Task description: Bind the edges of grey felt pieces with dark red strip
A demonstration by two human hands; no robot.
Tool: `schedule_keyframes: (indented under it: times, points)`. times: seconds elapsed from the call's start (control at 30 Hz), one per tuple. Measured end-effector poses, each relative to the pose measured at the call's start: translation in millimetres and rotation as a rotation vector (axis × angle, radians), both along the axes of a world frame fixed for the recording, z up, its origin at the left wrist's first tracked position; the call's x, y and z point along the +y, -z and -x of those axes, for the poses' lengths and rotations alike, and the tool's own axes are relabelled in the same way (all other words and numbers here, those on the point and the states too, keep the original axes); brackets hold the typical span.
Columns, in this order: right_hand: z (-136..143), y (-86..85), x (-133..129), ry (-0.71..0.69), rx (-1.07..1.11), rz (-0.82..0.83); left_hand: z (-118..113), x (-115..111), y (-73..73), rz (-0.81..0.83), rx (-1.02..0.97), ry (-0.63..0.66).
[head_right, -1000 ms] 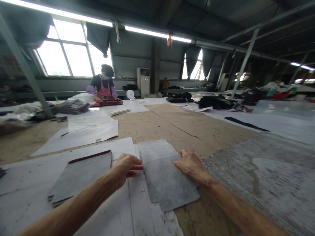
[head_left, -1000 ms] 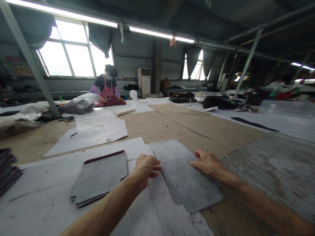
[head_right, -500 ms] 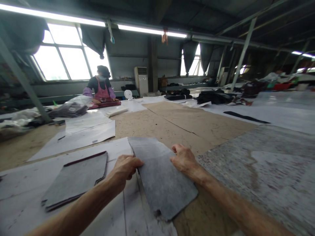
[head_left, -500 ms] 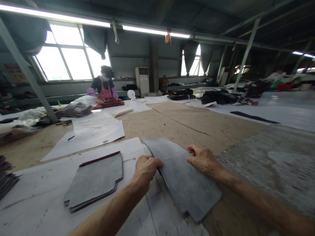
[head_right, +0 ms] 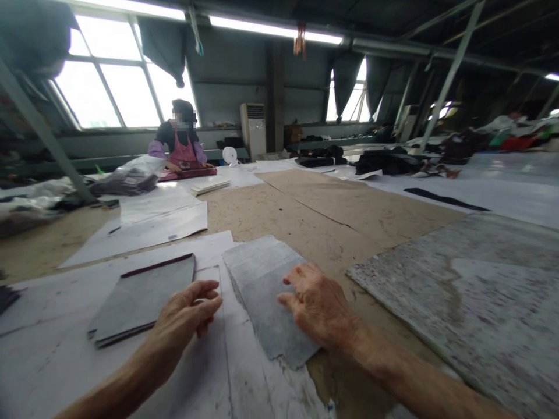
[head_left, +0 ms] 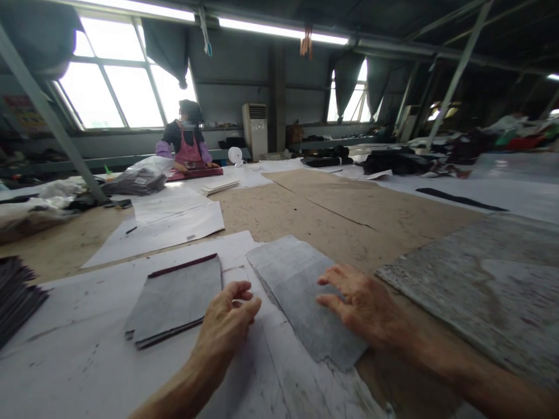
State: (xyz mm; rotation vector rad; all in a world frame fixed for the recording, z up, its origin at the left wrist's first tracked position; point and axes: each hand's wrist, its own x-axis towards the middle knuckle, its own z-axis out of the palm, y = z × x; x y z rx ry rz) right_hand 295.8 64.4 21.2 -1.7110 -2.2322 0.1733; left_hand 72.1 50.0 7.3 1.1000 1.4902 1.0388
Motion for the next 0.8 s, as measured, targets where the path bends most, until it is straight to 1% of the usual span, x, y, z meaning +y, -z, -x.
schedule_keyframes:
  times: [0.1,0.17,0.23,0.33,0.47,0.6,0.7,0.8]
  points:
    - [15,4.0,-17,-0.045,0.115,0.106,3,-19,10.7,-0.131,0.173,0.065]
    - [19,6.7,-19,-0.042,0.164,0.106,3,-26,16.9,-0.186,0.223,0.078]
    - [19,8.1,-16,-0.03,0.192,0.106,2,-30,20.2,-0.205,0.226,0.083]
    - [17,9.2,-10,-0.054,0.179,0.101,1,-30,19.5,-0.225,0.237,0.091]
    - [20,13.2,-5,-0.108,0.149,0.07,0,-29,14.0,-0.294,0.36,0.116]
    - [24,15.3,-2,-0.104,0.147,0.058,-2,-30,11.8,-0.429,0.441,0.241]
    - [23,11.7,0,-0.096,0.175,0.084,-4,-31,11.7,-0.535,0.508,0.388]
    - [22,6.8,1,-0.092,0.225,0.126,-7,-31,10.2,-0.597,0.602,0.511]
